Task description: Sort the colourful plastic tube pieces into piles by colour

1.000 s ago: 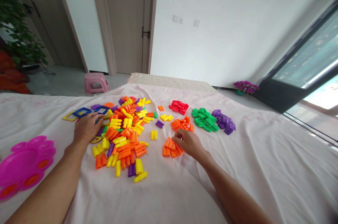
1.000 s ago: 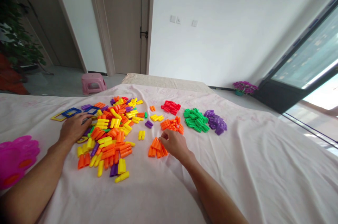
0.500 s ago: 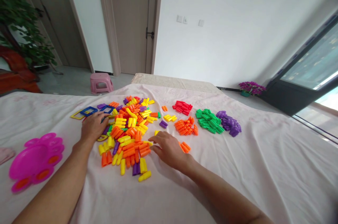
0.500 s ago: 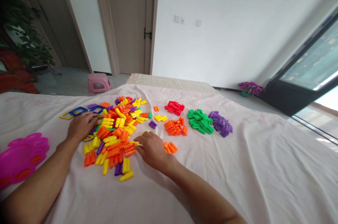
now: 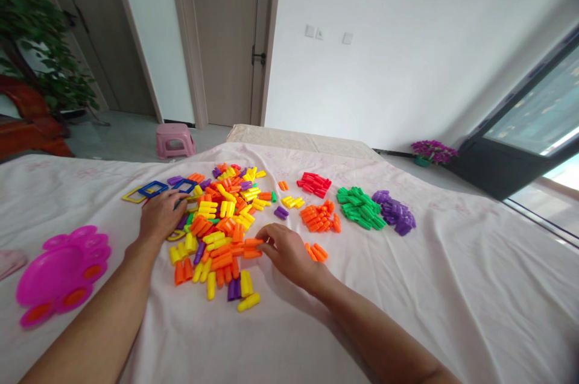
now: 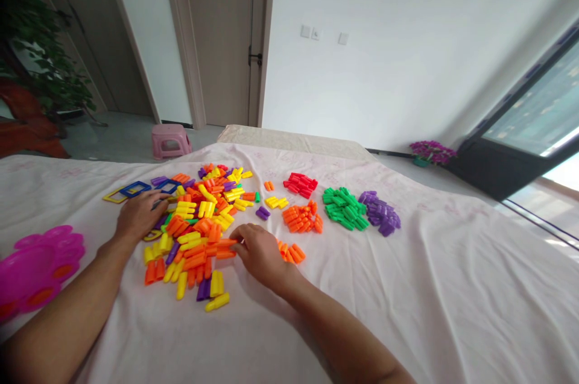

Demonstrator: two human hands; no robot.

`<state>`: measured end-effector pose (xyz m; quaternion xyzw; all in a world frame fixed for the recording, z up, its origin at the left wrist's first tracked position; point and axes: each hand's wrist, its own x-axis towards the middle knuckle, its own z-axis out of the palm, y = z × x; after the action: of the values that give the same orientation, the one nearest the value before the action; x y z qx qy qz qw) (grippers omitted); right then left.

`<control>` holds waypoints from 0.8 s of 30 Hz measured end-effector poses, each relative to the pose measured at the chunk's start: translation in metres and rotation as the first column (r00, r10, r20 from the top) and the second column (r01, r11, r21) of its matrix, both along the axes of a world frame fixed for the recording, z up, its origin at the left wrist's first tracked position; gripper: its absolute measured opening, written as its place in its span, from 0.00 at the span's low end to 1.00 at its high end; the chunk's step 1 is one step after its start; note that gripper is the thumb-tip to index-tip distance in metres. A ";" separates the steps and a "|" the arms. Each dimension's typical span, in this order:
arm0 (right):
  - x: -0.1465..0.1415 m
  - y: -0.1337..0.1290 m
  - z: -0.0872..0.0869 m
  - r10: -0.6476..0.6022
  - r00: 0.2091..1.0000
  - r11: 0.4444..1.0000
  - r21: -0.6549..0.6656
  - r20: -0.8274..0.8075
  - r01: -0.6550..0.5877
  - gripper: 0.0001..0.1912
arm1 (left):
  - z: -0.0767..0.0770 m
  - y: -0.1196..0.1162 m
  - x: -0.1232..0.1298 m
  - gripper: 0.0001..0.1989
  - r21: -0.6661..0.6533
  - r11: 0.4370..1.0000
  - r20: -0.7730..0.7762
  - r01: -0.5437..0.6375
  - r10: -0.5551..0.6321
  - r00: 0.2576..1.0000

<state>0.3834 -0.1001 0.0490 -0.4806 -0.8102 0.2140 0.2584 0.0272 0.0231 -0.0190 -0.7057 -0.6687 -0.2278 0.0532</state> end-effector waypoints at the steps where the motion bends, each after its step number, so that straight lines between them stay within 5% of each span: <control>1: 0.007 0.004 0.002 -0.021 0.999 1.000 0.012 -0.041 0.022 0.05 | 0.000 0.000 0.000 0.23 -0.003 1.000 -0.001 0.003 -0.003 1.000; 8: 0.083 0.031 0.025 -0.278 0.959 0.956 0.085 -0.057 0.282 0.07 | -0.005 0.004 -0.004 0.23 -0.031 0.999 -0.035 -0.033 0.032 0.999; 13: 0.113 0.018 0.026 -0.317 0.926 0.939 0.206 0.204 0.276 0.08 | -0.006 0.004 -0.004 0.23 -0.037 0.999 -0.033 -0.034 0.032 0.999; 17: 0.110 -0.003 0.019 -0.253 0.884 0.965 0.168 0.393 0.202 0.11 | -0.005 0.003 -0.003 0.23 -0.031 0.999 -0.031 -0.038 0.037 0.999; 24: 0.114 -0.009 0.013 -0.238 0.960 0.967 0.123 0.149 0.221 0.11 | -0.004 0.002 -0.002 0.23 -0.019 0.999 -0.039 -0.035 0.034 0.999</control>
<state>0.4976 -0.1089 0.0621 -0.5730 -0.7774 0.0997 0.2395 0.0255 0.0249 -0.0232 -0.6988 -0.6819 -0.2066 0.0632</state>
